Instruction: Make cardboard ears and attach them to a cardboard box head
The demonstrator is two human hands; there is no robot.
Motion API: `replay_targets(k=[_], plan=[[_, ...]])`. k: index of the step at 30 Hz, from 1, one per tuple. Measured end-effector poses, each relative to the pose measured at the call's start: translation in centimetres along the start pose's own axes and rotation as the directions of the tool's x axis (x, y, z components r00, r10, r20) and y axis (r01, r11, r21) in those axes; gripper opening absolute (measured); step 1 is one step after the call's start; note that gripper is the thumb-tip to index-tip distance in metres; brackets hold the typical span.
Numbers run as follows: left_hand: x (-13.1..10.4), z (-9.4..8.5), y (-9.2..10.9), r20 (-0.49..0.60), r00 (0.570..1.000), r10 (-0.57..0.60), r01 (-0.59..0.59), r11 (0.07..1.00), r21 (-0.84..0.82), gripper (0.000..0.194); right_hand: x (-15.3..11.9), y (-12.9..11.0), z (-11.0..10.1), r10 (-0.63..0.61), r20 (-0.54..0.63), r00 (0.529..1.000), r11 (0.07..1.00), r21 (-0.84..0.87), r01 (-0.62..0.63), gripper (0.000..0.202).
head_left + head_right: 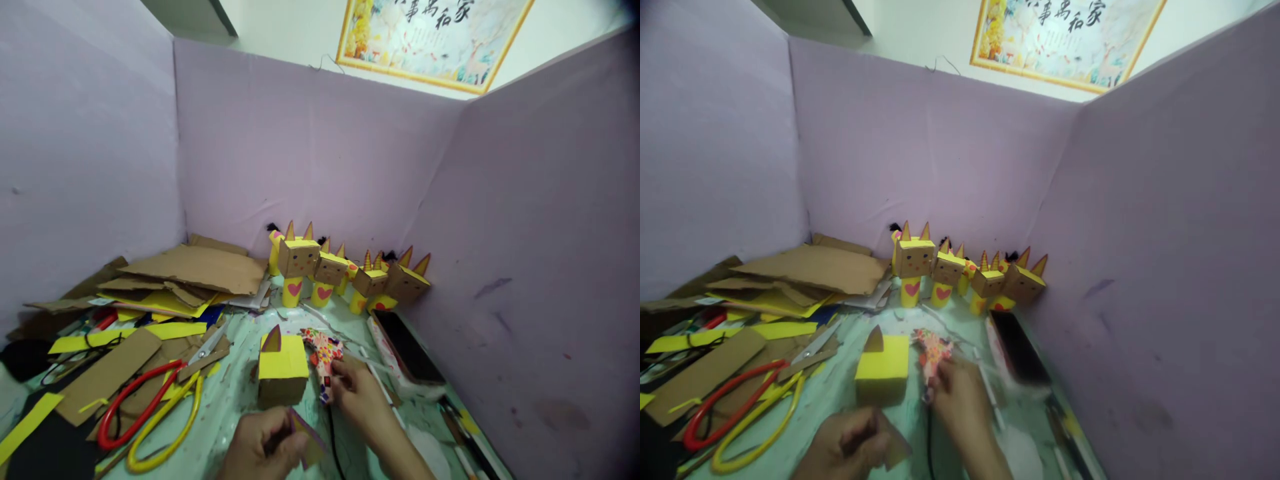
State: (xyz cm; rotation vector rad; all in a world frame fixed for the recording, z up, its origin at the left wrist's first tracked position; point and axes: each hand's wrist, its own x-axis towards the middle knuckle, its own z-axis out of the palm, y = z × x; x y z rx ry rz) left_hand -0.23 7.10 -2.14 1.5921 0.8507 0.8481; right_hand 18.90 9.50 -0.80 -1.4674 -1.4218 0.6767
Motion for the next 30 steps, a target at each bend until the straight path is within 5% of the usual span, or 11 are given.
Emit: replay_targets(k=[5, 8, 12, 15, 18, 20, 24, 30], plan=[[-0.1, -0.8, 1.5, -0.056, 0.998, 0.013, -0.001, 0.98, 0.199, 0.032, -2.3, -3.8, -1.6, -0.098, 0.054, 0.994, 0.994, -0.049, 0.101, 0.022], [-0.4, -0.8, 2.7, -0.078, 0.994, 0.071, -0.039, 0.936, 0.349, 0.03, -3.6, -5.1, -1.2, -0.172, 0.26, 0.95, 0.982, -0.028, 0.186, 0.022], [-0.8, -1.0, 4.3, -0.027, 0.988, 0.152, -0.125, 0.894, 0.431, 0.022, -4.3, -5.1, -0.4, -0.121, 0.418, 0.901, 0.992, 0.008, 0.129, 0.008], [-0.7, -2.4, 5.1, 0.027, 0.986, 0.166, -0.163, 0.903, 0.397, 0.01, -4.0, -5.3, -0.5, -0.091, 0.356, 0.93, 0.993, 0.102, 0.058, 0.012], [0.2, -4.6, 4.6, -0.296, 0.929, 0.222, -0.106, 0.926, 0.363, 0.012, -2.7, -6.2, -1.6, -0.042, 0.221, 0.974, 0.966, 0.259, -0.017, 0.018], [1.1, -5.7, 3.5, -0.402, 0.895, 0.193, -0.069, 0.951, 0.301, 0.049, -1.3, -7.1, -2.4, -0.022, 0.12, 0.993, 0.943, 0.333, -0.02, 0.021], [2.7, -5.6, 0.8, -0.229, 0.972, 0.048, -0.004, 0.982, 0.187, 0.096, 1.7, -8.3, -3.0, -0.058, -0.054, 0.997, 0.958, 0.279, 0.071, 0.02], [3.4, -4.0, 0.3, -0.209, 0.976, 0.054, -0.047, 0.998, 0.039, 0.09, 4.0, -7.6, -0.7, -0.094, -0.065, 0.993, 0.959, 0.263, 0.108, 0.013]])
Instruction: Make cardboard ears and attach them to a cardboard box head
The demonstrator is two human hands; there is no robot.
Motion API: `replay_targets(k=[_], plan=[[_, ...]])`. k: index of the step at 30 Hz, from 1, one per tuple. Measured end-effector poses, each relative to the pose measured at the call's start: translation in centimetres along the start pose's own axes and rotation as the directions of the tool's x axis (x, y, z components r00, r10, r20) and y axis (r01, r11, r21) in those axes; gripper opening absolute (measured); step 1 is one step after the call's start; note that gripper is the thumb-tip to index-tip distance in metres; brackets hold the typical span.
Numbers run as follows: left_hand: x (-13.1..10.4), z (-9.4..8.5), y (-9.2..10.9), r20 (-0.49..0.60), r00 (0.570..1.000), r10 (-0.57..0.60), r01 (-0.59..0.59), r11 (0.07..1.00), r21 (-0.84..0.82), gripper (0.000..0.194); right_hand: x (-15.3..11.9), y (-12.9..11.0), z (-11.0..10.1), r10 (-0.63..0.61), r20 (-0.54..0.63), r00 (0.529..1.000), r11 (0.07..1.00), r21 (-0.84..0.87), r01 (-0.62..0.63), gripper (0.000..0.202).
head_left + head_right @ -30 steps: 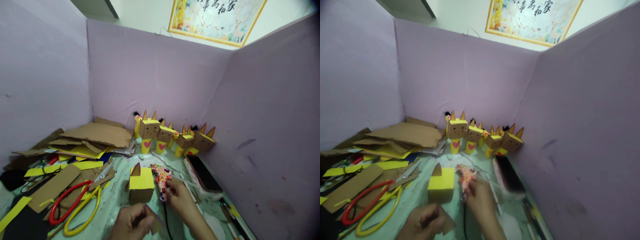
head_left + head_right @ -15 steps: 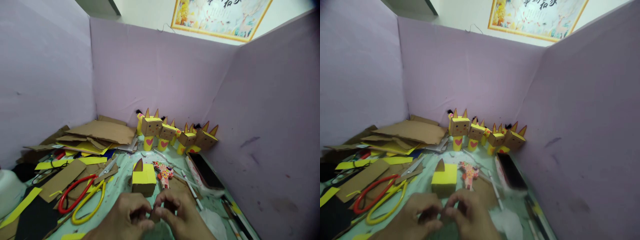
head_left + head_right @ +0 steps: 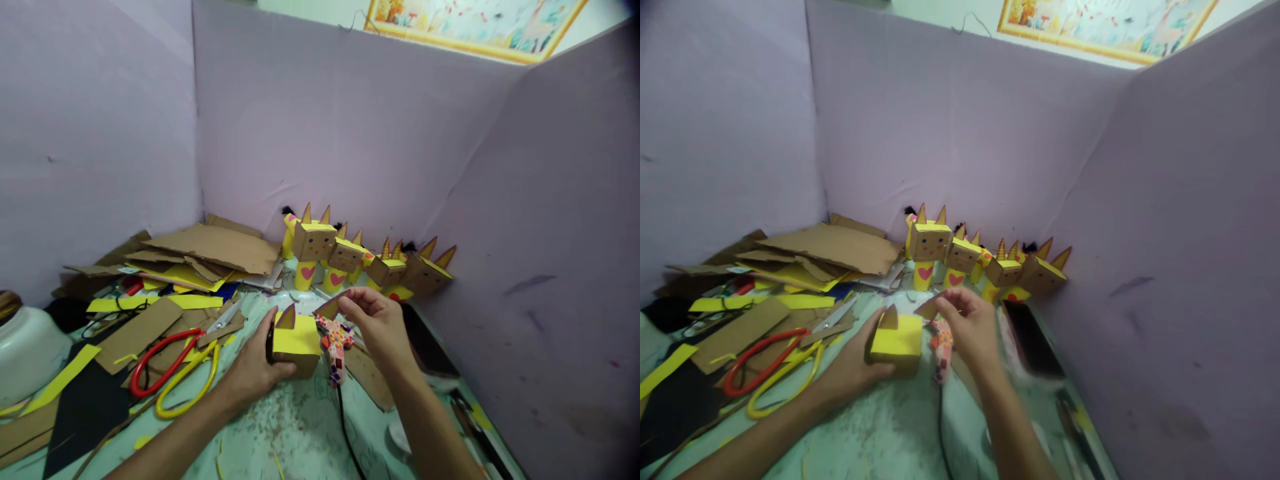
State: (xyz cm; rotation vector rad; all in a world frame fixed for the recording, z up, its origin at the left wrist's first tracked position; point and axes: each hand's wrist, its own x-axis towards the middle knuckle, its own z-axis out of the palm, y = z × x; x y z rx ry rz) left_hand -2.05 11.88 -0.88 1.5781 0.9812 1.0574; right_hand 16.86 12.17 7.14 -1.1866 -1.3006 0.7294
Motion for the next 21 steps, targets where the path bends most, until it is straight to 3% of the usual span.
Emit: replay_targets(k=[5, 10, 21], plan=[[0.2, 0.1, 0.4, 0.013, 1.0, -0.011, 0.011, 1.0, -0.029, 0.074, 0.0, 1.7, 0.8, 0.023, 0.121, 0.992, 0.997, -0.074, -0.015, 0.009], [0.2, 0.1, 0.0, 0.016, 1.0, -0.019, 0.019, 1.0, -0.016, 0.072, 0.1, 2.9, 0.6, -0.082, 0.229, 0.97, 0.964, -0.228, 0.136, 0.008], [0.2, 0.0, -0.1, 0.022, 1.0, 0.021, -0.02, 0.998, -0.053, 0.066, 0.1, 3.1, 1.2, -0.142, 0.289, 0.947, 0.934, -0.278, 0.225, 0.007]])
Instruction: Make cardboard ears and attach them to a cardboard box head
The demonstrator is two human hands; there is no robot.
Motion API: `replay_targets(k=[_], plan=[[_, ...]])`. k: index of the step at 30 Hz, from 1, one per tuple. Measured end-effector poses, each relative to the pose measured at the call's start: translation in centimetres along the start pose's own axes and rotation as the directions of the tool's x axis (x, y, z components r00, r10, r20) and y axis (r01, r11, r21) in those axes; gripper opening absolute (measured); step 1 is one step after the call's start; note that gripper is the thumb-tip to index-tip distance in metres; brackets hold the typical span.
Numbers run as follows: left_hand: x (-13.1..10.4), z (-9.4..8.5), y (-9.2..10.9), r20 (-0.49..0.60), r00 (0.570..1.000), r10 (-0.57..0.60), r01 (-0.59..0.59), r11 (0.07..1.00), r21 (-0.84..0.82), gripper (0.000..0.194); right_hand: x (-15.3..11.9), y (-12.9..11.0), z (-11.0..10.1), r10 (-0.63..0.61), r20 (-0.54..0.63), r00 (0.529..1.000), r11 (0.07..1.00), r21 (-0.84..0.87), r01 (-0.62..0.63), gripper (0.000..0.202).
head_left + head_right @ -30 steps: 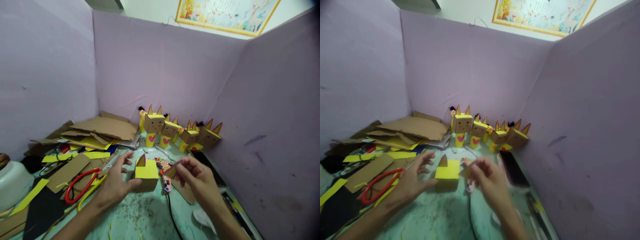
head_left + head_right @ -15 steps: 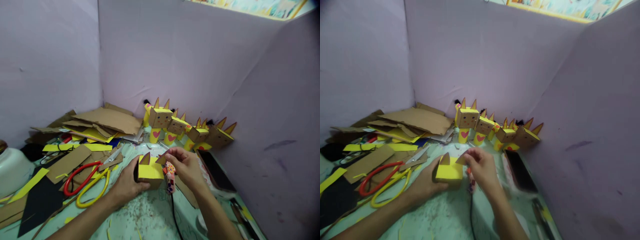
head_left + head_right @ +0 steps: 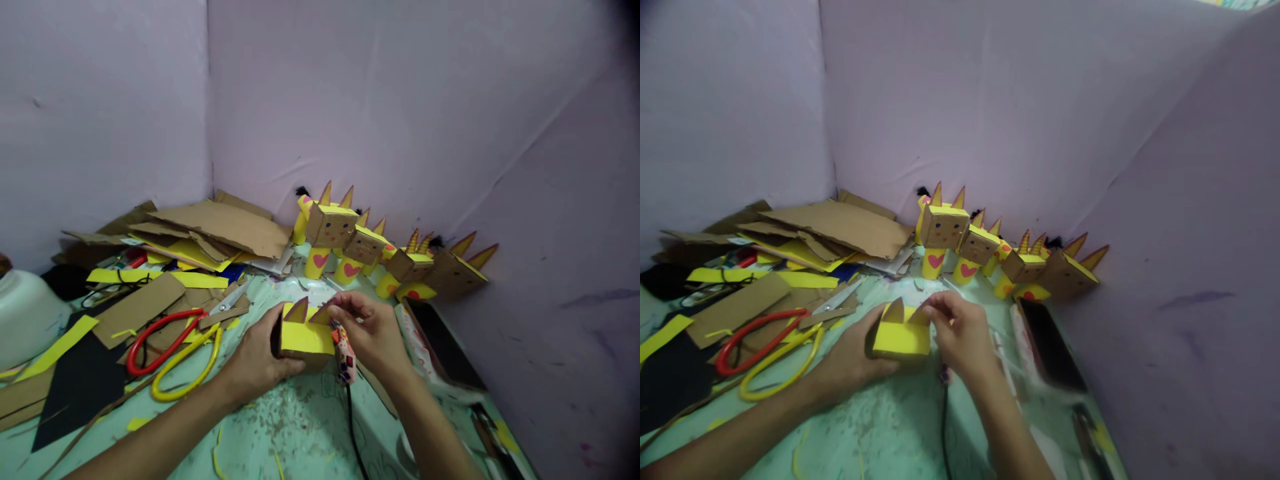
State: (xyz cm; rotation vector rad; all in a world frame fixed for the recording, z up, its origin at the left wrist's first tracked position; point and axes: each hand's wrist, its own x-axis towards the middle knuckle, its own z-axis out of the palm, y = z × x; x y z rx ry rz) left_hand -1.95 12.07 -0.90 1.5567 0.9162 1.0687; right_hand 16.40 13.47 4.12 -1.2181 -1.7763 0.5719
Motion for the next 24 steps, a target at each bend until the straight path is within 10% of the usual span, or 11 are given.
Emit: replay_targets(k=[24], plan=[[0.0, 0.0, 0.0, -0.013, 1.0, -0.021, 0.022, 0.998, 0.051, 0.07, 0.2, 0.1, -0.5, 0.12, -0.026, 0.992, 0.985, 0.129, -0.116, 0.009]])
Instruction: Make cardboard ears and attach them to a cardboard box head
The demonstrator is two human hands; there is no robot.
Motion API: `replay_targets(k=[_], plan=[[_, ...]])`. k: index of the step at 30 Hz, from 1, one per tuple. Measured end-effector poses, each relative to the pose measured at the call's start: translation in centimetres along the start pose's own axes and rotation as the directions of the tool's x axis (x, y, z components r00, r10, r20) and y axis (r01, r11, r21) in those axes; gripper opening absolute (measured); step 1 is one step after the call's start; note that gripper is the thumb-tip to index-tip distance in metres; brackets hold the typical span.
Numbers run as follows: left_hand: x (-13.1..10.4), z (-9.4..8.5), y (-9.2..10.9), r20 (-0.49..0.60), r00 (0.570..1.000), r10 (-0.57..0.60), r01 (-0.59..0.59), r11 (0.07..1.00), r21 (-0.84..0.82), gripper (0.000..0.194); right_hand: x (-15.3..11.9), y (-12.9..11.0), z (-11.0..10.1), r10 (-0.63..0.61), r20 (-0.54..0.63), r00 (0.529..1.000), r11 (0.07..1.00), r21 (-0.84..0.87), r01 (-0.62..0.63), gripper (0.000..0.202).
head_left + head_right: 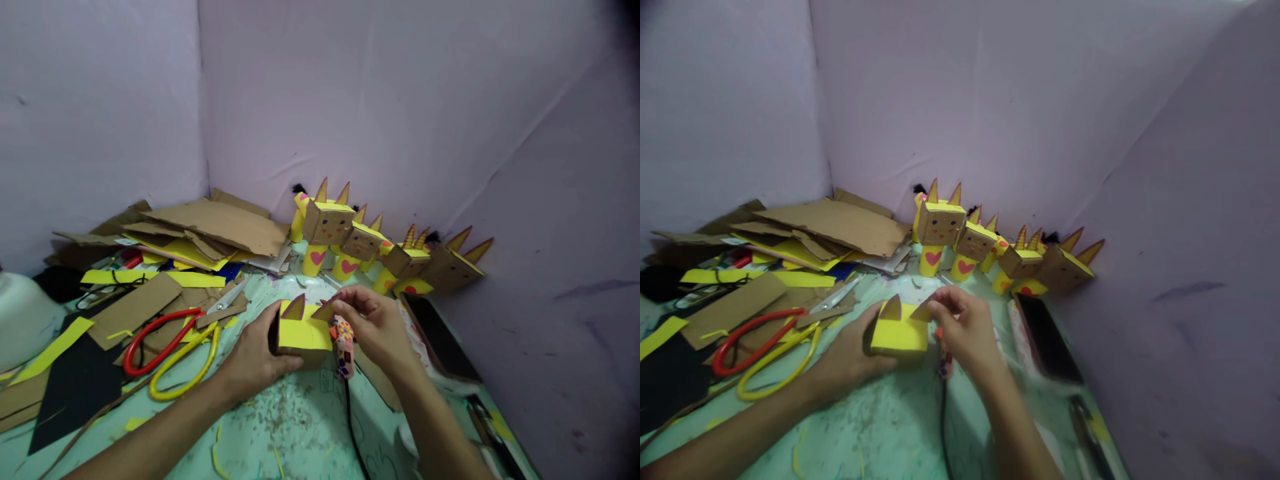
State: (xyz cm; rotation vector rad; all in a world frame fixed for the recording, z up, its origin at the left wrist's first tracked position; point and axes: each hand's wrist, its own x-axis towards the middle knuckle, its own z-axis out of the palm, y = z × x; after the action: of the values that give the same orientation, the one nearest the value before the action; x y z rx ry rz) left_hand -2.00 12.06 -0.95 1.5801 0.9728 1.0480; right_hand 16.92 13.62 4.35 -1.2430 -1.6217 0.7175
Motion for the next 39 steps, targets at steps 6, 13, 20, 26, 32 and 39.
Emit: replay_targets(k=[6, 13, 20, 26, 32, 39], plan=[[0.1, -0.1, -0.2, -0.015, 1.0, 0.004, -0.004, 0.999, 0.046, 0.073, -0.1, 0.3, 0.2, -0.053, 0.04, 0.998, 0.994, -0.095, 0.057, 0.008], [0.0, 0.0, -0.2, -0.002, 1.0, 0.001, -0.001, 1.0, 0.005, 0.072, 0.2, 0.4, -1.2, 0.034, 0.008, 0.999, 0.998, -0.055, -0.033, 0.011], [0.1, 0.0, -0.2, -0.009, 1.0, 0.003, -0.003, 1.0, 0.012, 0.071, 0.2, 0.2, -1.0, 0.07, -0.028, 0.997, 0.997, 0.048, -0.068, 0.01], [0.1, 0.0, -0.3, -0.032, 0.999, -0.017, 0.019, 0.998, 0.063, 0.074, 0.1, 0.3, -0.5, 0.063, 0.01, 0.998, 0.997, -0.037, -0.063, 0.01], [0.1, -0.1, -0.4, -0.018, 1.0, -0.002, 0.002, 0.999, 0.041, 0.074, 0.4, 0.2, -1.5, 0.06, -0.057, 0.997, 0.994, 0.094, -0.055, 0.009], [0.1, 0.0, -0.3, -0.021, 1.0, -0.002, 0.004, 0.998, 0.055, 0.07, -0.1, -0.1, 0.2, 0.023, -0.027, 0.999, 0.997, 0.068, -0.021, 0.007]])
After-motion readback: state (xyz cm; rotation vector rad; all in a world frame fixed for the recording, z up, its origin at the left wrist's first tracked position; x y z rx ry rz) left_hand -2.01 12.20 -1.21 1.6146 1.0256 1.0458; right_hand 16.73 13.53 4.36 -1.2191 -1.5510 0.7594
